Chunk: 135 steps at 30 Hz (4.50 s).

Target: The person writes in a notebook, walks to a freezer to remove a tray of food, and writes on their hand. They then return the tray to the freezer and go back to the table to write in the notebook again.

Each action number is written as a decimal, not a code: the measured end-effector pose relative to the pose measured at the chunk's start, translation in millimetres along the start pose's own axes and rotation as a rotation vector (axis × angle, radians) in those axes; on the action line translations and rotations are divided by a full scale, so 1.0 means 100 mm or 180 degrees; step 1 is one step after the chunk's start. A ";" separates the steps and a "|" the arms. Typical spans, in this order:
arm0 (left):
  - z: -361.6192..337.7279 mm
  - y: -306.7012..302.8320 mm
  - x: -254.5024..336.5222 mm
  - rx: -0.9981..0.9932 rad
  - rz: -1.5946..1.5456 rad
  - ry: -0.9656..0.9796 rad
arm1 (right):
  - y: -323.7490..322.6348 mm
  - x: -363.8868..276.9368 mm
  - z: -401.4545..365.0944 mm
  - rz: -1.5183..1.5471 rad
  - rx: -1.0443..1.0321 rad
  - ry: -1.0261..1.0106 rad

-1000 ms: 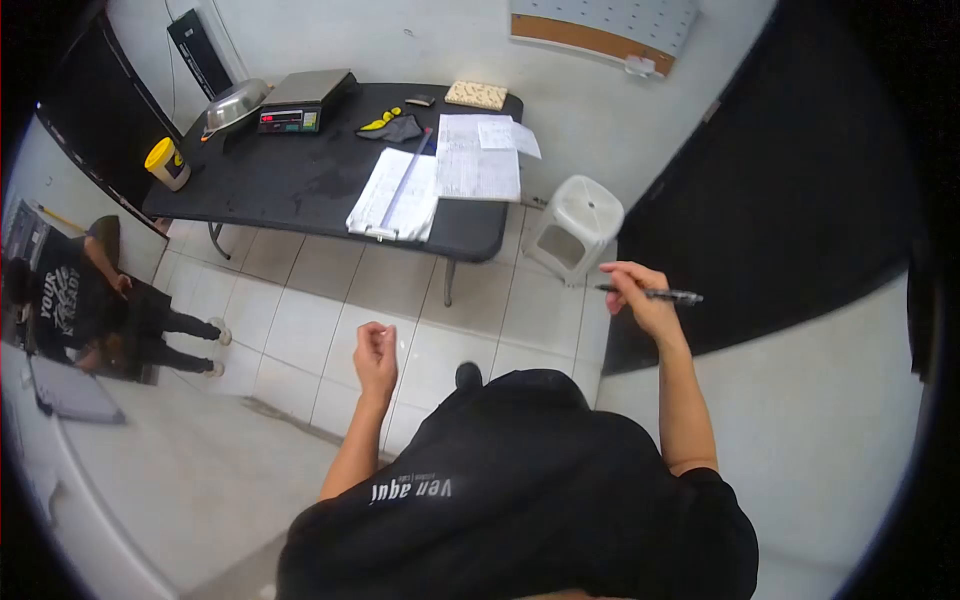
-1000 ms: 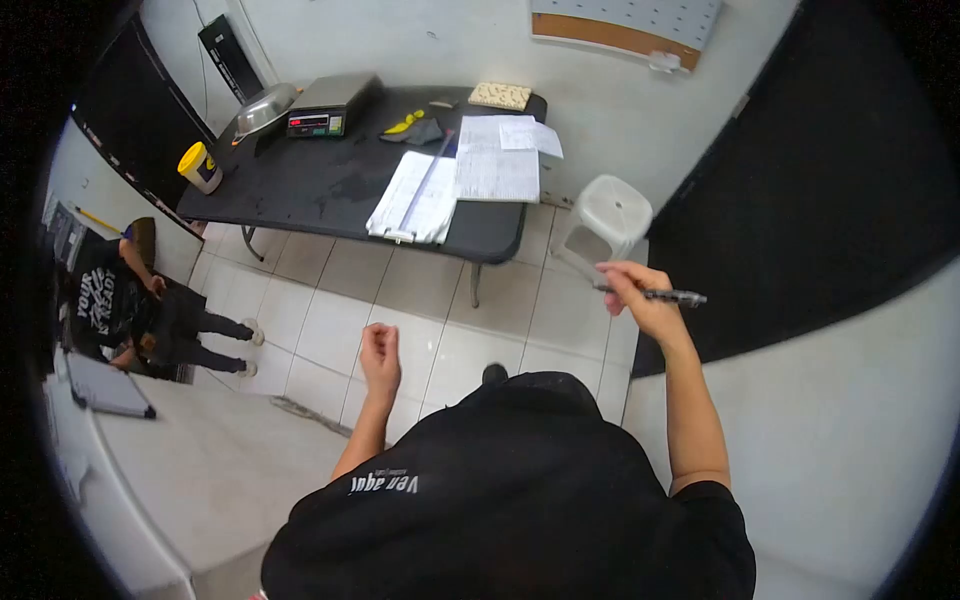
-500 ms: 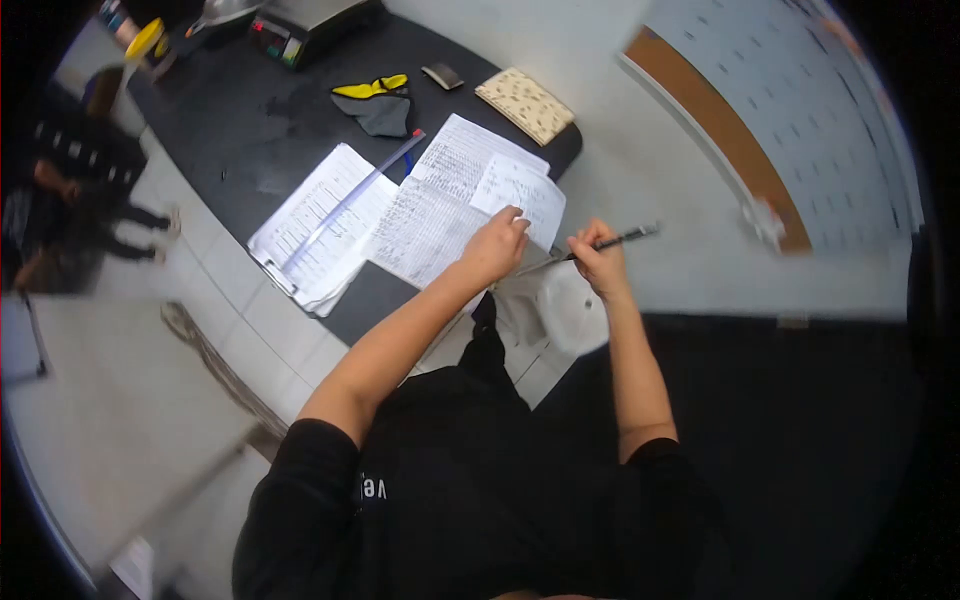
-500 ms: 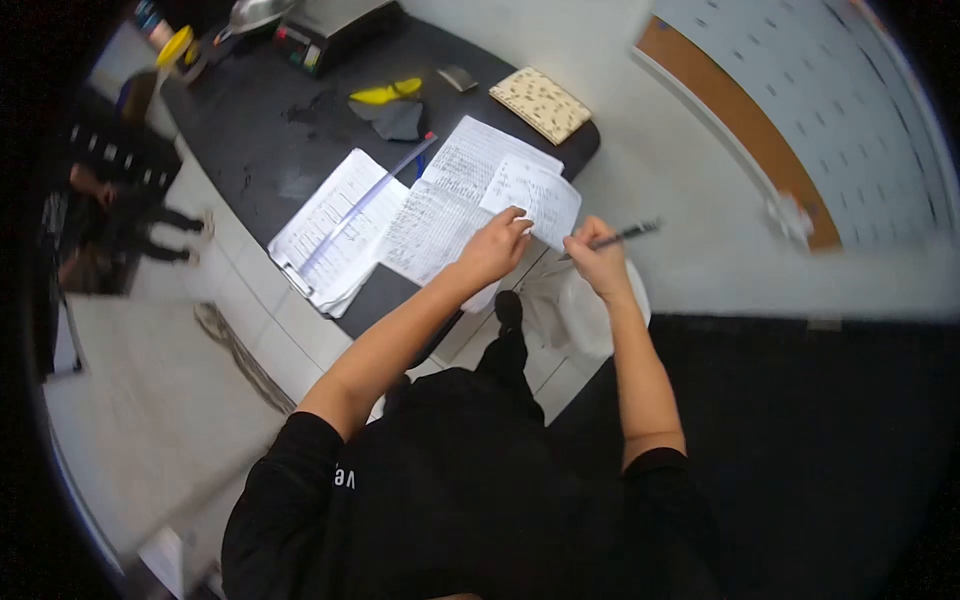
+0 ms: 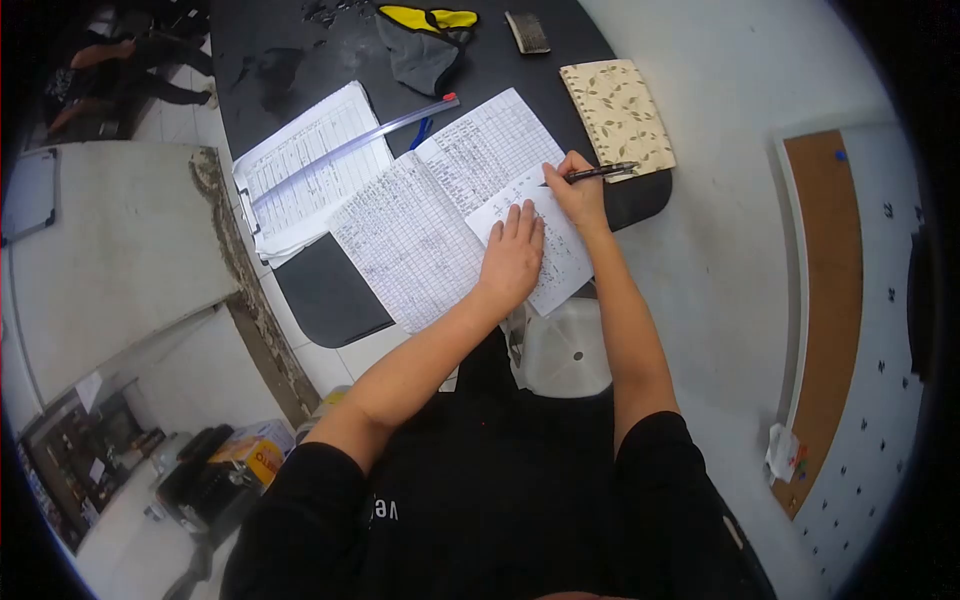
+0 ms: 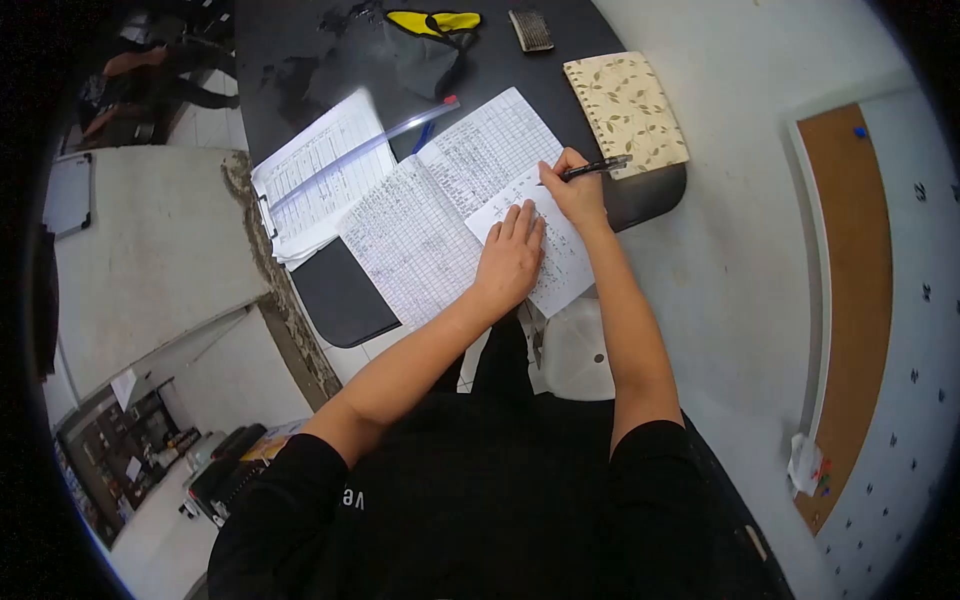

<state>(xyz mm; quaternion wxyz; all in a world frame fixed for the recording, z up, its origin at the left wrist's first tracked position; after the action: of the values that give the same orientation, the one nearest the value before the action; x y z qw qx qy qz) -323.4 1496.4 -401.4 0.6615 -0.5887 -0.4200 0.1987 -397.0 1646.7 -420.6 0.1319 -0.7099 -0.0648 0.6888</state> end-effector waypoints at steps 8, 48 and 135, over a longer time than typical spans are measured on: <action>0.08 -0.10 0.06 -0.0296 -0.0199 -0.0203 | 0.08 0.09 0.12 -0.0361 -0.0068 -0.0357; 0.17 -0.14 0.06 -0.0068 -0.0501 -0.0221 | 0.06 0.08 0.16 -0.0949 -0.0520 -0.0600; 0.19 -0.09 0.11 -0.0137 -0.0324 -0.0327 | 0.04 0.18 0.10 -0.0844 -0.0630 -0.0484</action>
<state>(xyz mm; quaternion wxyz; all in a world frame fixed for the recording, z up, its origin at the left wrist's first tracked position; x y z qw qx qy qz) -334.4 1515.0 -389.9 0.6355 -0.5697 -0.4870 0.1857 -406.3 1648.3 -439.0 0.1457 -0.6505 -0.2352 0.7073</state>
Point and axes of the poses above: each hand's wrist, its own z-axis towards the middle knuckle, its own y-axis out of the palm, x = y × z, the point moved 2 cm from there along z, towards the middle knuckle, and after that the axes turned 6 degrees about -x, right-handed, at the moved point
